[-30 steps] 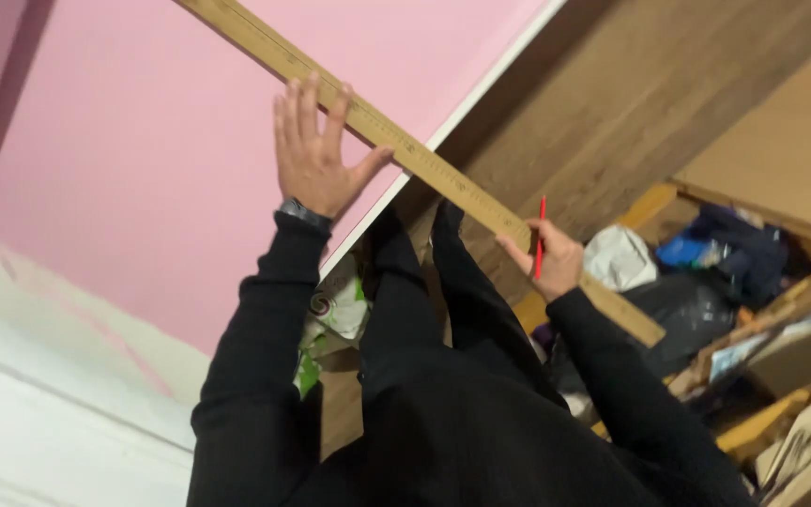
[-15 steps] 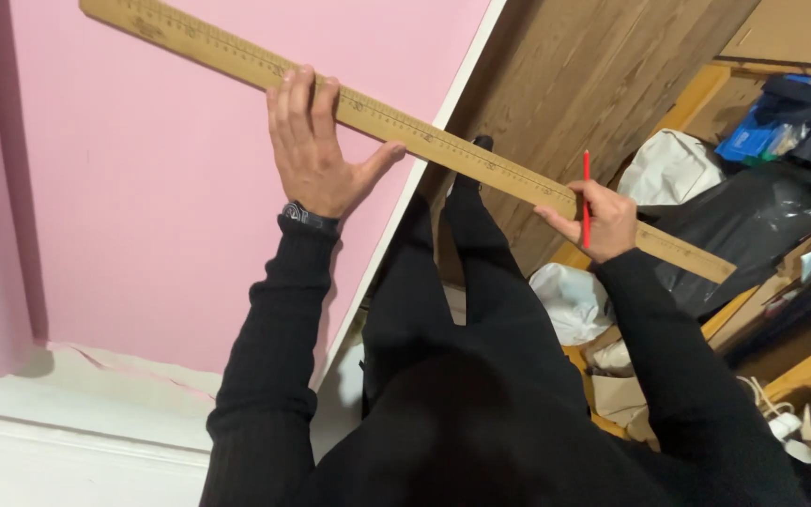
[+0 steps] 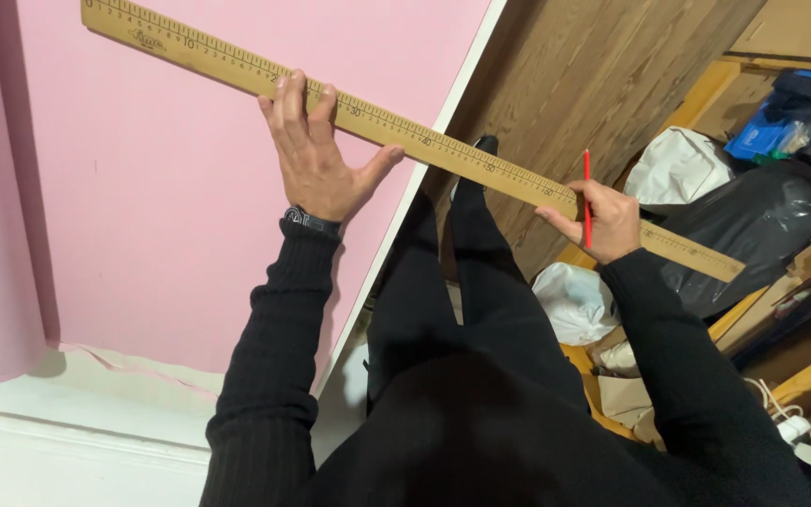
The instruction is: Measuring and cutting strips from a roll of pink leather using a ruler, pencil, and scissors.
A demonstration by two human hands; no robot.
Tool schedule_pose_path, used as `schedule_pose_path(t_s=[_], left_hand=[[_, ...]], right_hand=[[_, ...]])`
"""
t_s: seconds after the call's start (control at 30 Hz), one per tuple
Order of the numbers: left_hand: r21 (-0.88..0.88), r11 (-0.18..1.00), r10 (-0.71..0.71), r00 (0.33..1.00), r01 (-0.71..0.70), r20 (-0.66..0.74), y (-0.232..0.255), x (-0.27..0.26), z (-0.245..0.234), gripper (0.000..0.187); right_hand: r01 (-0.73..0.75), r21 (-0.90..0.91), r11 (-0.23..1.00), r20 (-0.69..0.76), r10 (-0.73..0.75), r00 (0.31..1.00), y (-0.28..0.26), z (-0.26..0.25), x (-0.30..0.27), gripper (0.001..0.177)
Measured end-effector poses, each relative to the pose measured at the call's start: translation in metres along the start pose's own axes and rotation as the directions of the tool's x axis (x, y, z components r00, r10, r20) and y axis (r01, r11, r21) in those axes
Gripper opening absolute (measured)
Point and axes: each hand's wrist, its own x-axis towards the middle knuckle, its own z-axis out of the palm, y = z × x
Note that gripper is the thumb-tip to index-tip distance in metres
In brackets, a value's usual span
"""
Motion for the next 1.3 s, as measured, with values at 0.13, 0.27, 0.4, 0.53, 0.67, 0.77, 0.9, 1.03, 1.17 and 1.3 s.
schedule_pose_path(t_s=[0.13, 0.27, 0.4, 0.53, 0.67, 0.77, 0.9, 1.03, 1.17, 1.3], left_hand=[[0.007, 1.000, 0.013, 1.000, -0.013, 0.003, -0.001, 0.000, 0.001, 0.106], [0.058, 0.998, 0.024, 1.000, -0.023, -0.009, -0.002, 0.001, 0.004, 0.106], [0.051, 0.998, 0.022, 1.000, -0.021, -0.019, -0.002, 0.000, 0.008, 0.109], [0.053, 0.997, 0.063, 0.995, -0.059, -0.079, -0.007, 0.005, 0.009, 0.114], [0.028, 1.000, 0.003, 1.000, -0.003, 0.004, 0.006, 0.006, 0.000, 0.113], [0.040, 0.999, -0.011, 1.000, 0.010, 0.026, 0.008, 0.010, -0.005, 0.104], [-0.045, 0.997, -0.053, 0.989, 0.059, 0.140, 0.015, 0.011, -0.019, 0.095], [0.034, 0.999, -0.032, 0.978, 0.026, 0.205, 0.017, 0.013, -0.021, 0.094], [0.039, 0.999, -0.004, 0.991, -0.001, 0.137, 0.012, 0.013, -0.017, 0.096], [0.112, 0.993, 0.016, 0.984, -0.036, 0.178, 0.014, 0.011, -0.014, 0.090]], right_hand=[[0.030, -0.014, 0.999, 0.055, -0.029, 0.998, -0.017, -0.014, 0.009, 0.041], [0.091, -0.008, 0.996, -0.139, -0.092, 0.986, 0.015, -0.012, 0.019, 0.031], [0.012, 0.603, 0.798, -0.259, 0.182, 0.949, -0.026, -0.021, 0.094, 0.030], [0.298, 0.730, 0.615, -0.224, -0.197, 0.955, -0.116, 0.008, 0.202, 0.027], [0.252, 0.797, 0.549, -0.070, -0.330, 0.941, -0.192, 0.083, 0.282, 0.016], [0.309, 0.816, 0.488, -0.102, -0.405, 0.909, -0.238, 0.147, 0.328, 0.009], [0.388, 0.750, 0.536, -0.143, -0.442, 0.886, -0.286, 0.179, 0.347, 0.008], [0.490, 0.641, 0.590, -0.169, -0.514, 0.841, -0.297, 0.189, 0.356, 0.008], [0.544, 0.568, 0.618, -0.169, -0.560, 0.811, -0.296, 0.193, 0.353, 0.005], [0.555, 0.530, 0.642, -0.171, -0.560, 0.811, -0.294, 0.193, 0.349, 0.003]])
